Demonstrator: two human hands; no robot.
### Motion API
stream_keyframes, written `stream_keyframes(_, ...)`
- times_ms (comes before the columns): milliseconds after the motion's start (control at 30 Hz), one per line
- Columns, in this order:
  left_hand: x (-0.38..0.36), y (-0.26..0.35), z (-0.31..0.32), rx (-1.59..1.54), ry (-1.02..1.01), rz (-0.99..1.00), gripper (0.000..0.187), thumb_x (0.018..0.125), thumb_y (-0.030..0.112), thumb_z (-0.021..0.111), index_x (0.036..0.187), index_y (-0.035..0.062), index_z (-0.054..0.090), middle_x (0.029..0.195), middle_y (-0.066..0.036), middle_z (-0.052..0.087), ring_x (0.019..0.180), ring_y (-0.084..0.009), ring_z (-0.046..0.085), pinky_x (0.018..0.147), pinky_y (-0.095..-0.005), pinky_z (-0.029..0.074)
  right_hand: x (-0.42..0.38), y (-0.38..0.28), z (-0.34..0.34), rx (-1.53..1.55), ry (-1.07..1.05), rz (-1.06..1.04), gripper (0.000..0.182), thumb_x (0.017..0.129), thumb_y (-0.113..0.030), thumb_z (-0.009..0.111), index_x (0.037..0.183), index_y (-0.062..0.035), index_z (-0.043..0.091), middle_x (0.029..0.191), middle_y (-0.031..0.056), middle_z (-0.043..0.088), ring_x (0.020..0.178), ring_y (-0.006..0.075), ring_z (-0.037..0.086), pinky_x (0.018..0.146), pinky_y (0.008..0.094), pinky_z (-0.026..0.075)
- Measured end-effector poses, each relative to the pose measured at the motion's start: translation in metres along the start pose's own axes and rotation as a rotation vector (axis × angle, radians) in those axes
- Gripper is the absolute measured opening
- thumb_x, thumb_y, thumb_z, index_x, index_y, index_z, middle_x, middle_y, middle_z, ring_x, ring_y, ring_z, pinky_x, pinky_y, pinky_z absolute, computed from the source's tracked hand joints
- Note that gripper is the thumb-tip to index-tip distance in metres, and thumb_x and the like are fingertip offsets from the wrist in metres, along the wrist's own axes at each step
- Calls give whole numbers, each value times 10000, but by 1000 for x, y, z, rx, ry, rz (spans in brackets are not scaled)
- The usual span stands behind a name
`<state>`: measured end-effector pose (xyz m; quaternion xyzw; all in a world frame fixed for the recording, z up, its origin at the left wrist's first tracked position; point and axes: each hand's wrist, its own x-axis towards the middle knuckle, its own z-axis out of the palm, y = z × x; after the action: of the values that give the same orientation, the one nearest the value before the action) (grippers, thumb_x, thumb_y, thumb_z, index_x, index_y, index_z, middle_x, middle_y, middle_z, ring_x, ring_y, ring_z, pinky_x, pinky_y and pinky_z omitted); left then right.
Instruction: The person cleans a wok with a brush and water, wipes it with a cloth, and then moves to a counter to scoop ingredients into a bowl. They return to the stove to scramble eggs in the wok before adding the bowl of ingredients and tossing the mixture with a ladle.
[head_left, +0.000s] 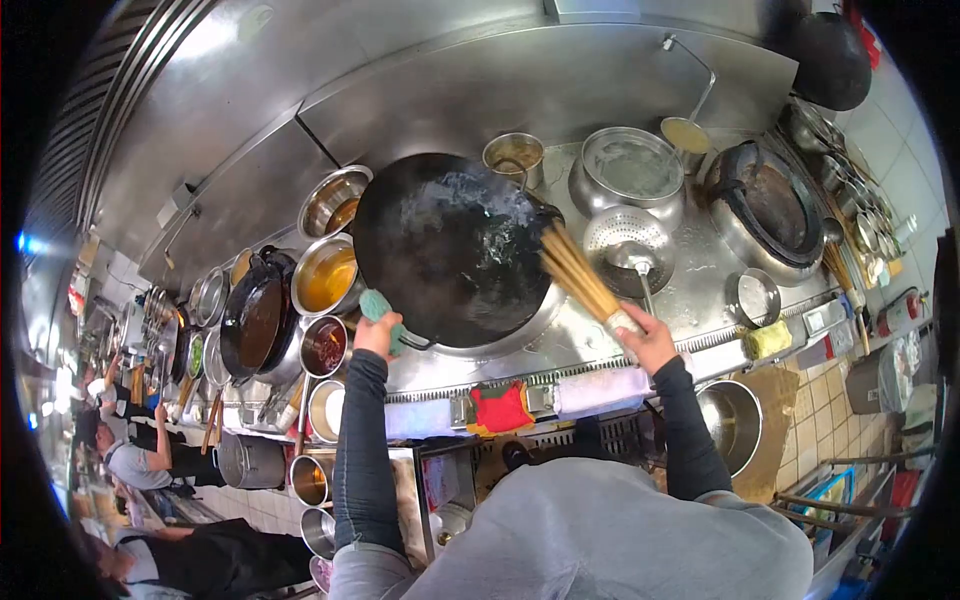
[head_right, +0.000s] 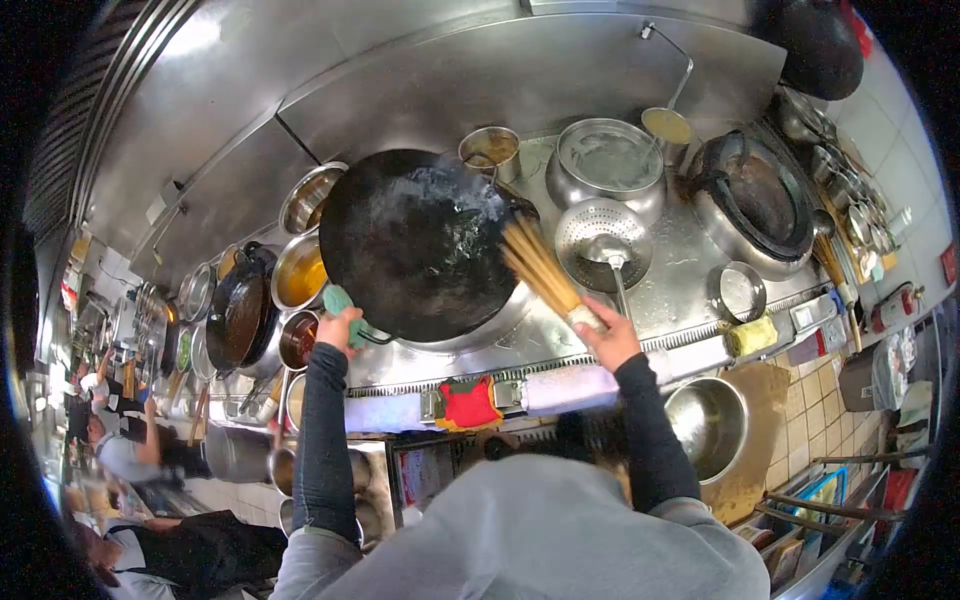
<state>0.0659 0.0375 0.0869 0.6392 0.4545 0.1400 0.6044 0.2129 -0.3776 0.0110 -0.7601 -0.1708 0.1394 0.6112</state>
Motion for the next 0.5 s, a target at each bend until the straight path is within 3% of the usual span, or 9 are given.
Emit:
stream_keyframes(33, 12, -2, -6, 53, 2, 141, 373, 658, 199, 655, 959, 6, 548, 844, -99, 592, 771, -243, 572, 681, -373, 467, -1, -8, 8, -41, -54, -33, 530, 782, -190, 678, 1247, -23, 485, 1221, 177, 533, 1101, 215, 526, 954, 294, 390)
stream_keyframes(67, 15, 3, -8, 52, 3, 143, 373, 658, 199, 655, 959, 6, 548, 844, -99, 592, 771, -243, 572, 681, -373, 467, 1, -11, 18, -140, -87, -56, 534, 786, -220, 670, 1252, -38, 482, 1212, 177, 539, 1112, 234, 525, 962, 310, 390)
stream_keyframes(133, 19, 15, -9, 295, 98, 524, 402, 639, 163, 653, 985, -16, 552, 893, -138, 607, 824, -244, 589, 744, -338, 461, 4, -30, 40, -275, -151, -95, 529, 792, -269, 652, 1258, -81, 486, 1186, 180, 554, 1093, 269, 542, 940, 329, 414)
stream_keyframes(167, 16, 20, -7, 376, 204, 619, 421, 633, 133, 646, 1009, -19, 535, 901, -163, 605, 827, -273, 595, 768, -340, 457, 8, -33, 53, -296, -155, -110, 514, 792, -281, 643, 1252, -103, 497, 1180, 183, 555, 1080, 288, 547, 921, 334, 427)
stream_keyframes(233, 7, 29, -5, 374, 181, 698, 441, 635, 129, 644, 1031, -21, 519, 906, -168, 602, 827, -283, 594, 771, -336, 457, 16, -27, 81, -351, -131, -213, 513, 789, -293, 618, 1263, -151, 484, 1158, 183, 557, 1002, 341, 570, 856, 362, 462)
stream_keyframes(400, -33, 46, -14, 497, 227, 916, 496, 645, 96, 629, 1104, 0, 469, 908, -168, 593, 828, -283, 594, 773, -332, 457, 20, -18, 132, -559, 55, -332, 525, 798, -264, 591, 1287, -165, 427, 1150, 166, 546, 864, 358, 597, 774, 416, 485)
stream_keyframes(500, -39, 45, -38, 527, 30, 920, 502, 653, 49, 609, 1128, 42, 450, 891, -163, 583, 824, -264, 596, 757, -329, 460, 4, -13, 139, -628, 11, -290, 501, 799, -264, 582, 1270, -177, 437, 1158, 155, 529, 785, 353, 613, 692, 421, 507)
